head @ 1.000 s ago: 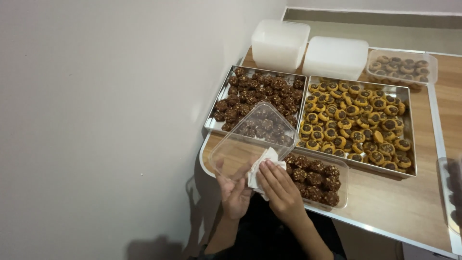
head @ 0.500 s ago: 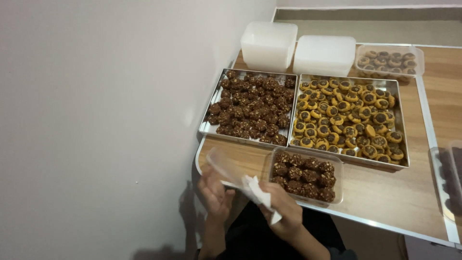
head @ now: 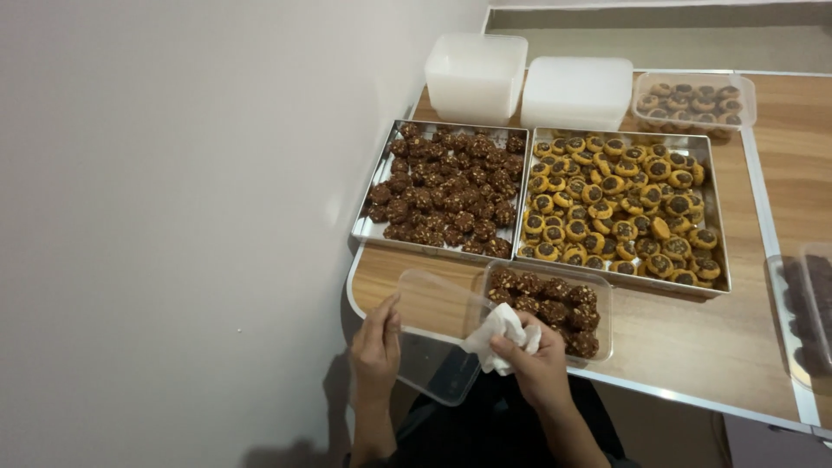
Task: A person is seen packing different types of cookies from large trays into smaller plastic containers, wiping the containers with a tissue, and then sealing them with lids.
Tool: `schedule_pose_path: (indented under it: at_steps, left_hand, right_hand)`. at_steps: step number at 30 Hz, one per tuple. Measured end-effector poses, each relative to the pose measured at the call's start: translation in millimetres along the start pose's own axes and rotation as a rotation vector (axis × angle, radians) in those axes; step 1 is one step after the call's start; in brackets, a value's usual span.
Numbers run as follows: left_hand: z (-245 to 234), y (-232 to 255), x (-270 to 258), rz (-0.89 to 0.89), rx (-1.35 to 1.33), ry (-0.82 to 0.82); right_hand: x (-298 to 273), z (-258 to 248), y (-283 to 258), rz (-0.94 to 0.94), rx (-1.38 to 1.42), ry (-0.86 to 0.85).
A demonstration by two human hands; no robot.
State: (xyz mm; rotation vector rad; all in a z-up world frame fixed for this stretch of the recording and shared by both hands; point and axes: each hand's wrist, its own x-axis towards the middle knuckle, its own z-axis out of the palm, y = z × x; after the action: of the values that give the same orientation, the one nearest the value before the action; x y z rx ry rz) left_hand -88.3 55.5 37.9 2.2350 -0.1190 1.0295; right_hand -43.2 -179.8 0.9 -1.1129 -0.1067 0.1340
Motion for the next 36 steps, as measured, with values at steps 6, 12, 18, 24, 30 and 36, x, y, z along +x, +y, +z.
schedule_pose_path:
  at_steps: [6,12,18,24,30,36]
  left_hand:
    - [-4,0,6,0.248,-0.033,-0.011]
    - [-18,6,22,0.406,-0.013,-0.046]
    - [-37,8,39,0.550,0.099,-0.174]
    - [-44,14,53,0.671,0.198,-0.207]
    - [-46,16,63,0.760,0.309,-0.313]
    - [-42,24,73,0.878,0.326,-0.323]
  right_hand:
    - [4,-11,-7,-0.122,0.063,-0.083]
    - [4,-17,-15,-0.018,-0.001,-0.128]
    - [4,-19,-47,0.161,-0.126,-0.304]
    - [6,-34,-42,0.262,-0.167,-0.417]
    - [9,-36,-38,0.370,-0.204,-0.537]
    - [-2,-21,-43,0.397,-0.131,-0.539]
